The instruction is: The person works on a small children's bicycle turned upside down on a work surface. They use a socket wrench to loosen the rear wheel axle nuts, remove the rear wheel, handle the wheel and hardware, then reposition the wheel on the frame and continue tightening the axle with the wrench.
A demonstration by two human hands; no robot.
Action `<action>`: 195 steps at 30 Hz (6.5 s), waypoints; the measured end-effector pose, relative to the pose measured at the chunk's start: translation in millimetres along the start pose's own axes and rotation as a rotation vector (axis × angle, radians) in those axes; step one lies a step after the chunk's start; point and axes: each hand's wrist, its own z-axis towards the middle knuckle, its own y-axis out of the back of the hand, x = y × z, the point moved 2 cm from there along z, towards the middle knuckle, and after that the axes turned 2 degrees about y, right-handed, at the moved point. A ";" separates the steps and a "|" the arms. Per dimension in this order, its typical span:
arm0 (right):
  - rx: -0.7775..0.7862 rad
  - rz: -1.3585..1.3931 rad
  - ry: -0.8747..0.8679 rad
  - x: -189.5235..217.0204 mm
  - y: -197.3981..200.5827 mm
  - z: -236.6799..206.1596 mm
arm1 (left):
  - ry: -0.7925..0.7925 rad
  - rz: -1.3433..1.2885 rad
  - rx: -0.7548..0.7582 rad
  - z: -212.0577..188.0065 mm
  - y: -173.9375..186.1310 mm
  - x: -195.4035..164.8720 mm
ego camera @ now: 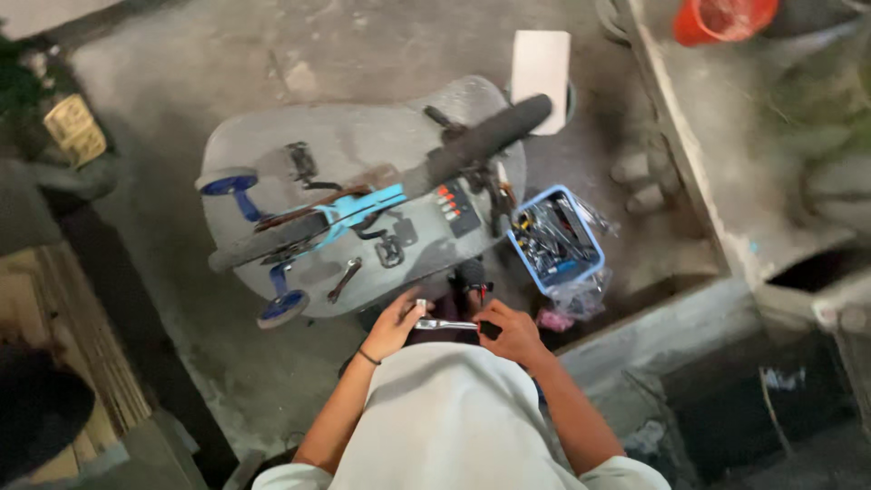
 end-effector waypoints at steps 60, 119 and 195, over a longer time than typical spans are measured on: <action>-0.113 1.268 -0.115 -104.3 54.8 73.4 | -0.474 0.545 -0.656 70.9 -75.9 -164.6; -0.295 0.895 -0.155 -199.0 -37.2 107.2 | 0.256 0.113 -0.290 219.3 -129.2 69.3; -0.553 0.555 -0.400 -369.8 15.0 326.2 | -0.079 0.425 -0.259 337.4 -114.2 81.9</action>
